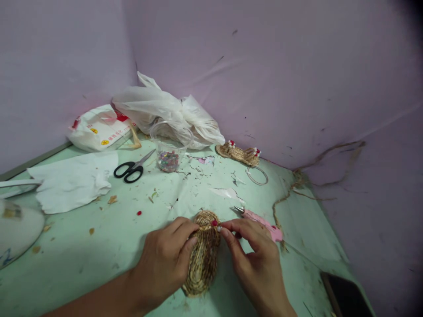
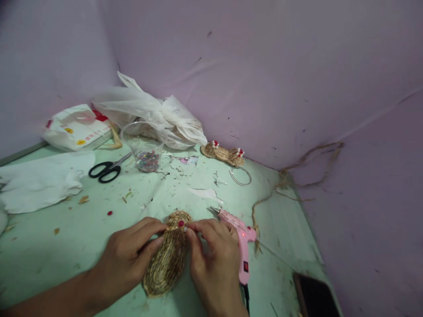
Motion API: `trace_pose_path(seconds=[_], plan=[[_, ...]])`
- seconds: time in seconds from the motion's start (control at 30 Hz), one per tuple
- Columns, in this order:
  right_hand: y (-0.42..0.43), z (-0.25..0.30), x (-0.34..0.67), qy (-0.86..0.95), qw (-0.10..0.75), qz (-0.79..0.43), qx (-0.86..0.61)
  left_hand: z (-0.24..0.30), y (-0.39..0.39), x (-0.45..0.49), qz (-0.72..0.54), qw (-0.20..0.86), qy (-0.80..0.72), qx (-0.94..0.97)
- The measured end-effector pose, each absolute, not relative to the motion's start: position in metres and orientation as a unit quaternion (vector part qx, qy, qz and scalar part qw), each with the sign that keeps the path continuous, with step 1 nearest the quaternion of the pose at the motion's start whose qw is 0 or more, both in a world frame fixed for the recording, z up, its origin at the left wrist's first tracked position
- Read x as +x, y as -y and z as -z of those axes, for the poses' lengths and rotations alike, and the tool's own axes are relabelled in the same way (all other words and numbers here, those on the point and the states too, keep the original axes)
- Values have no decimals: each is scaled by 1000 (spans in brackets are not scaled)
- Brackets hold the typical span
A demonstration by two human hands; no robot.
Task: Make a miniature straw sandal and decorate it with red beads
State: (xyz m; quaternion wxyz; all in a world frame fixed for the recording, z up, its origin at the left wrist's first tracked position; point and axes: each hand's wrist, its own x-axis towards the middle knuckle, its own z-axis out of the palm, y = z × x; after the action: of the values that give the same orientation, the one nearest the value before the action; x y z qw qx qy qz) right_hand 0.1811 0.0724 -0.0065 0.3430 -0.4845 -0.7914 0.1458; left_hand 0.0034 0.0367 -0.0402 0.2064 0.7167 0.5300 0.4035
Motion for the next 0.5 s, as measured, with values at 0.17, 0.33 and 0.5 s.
trace_pose_path(seconds=[0.17, 0.33, 0.5], plan=[[-72, 6, 181, 812, 323, -111, -472, 40, -37, 4, -405, 213, -530, 714], [-73, 4, 179, 824, 306, -75, -471, 39, -38, 4, -408, 210, -530, 713], [-72, 2, 183, 823, 329, -45, -460, 39, -38, 4, -405, 208, -533, 713]])
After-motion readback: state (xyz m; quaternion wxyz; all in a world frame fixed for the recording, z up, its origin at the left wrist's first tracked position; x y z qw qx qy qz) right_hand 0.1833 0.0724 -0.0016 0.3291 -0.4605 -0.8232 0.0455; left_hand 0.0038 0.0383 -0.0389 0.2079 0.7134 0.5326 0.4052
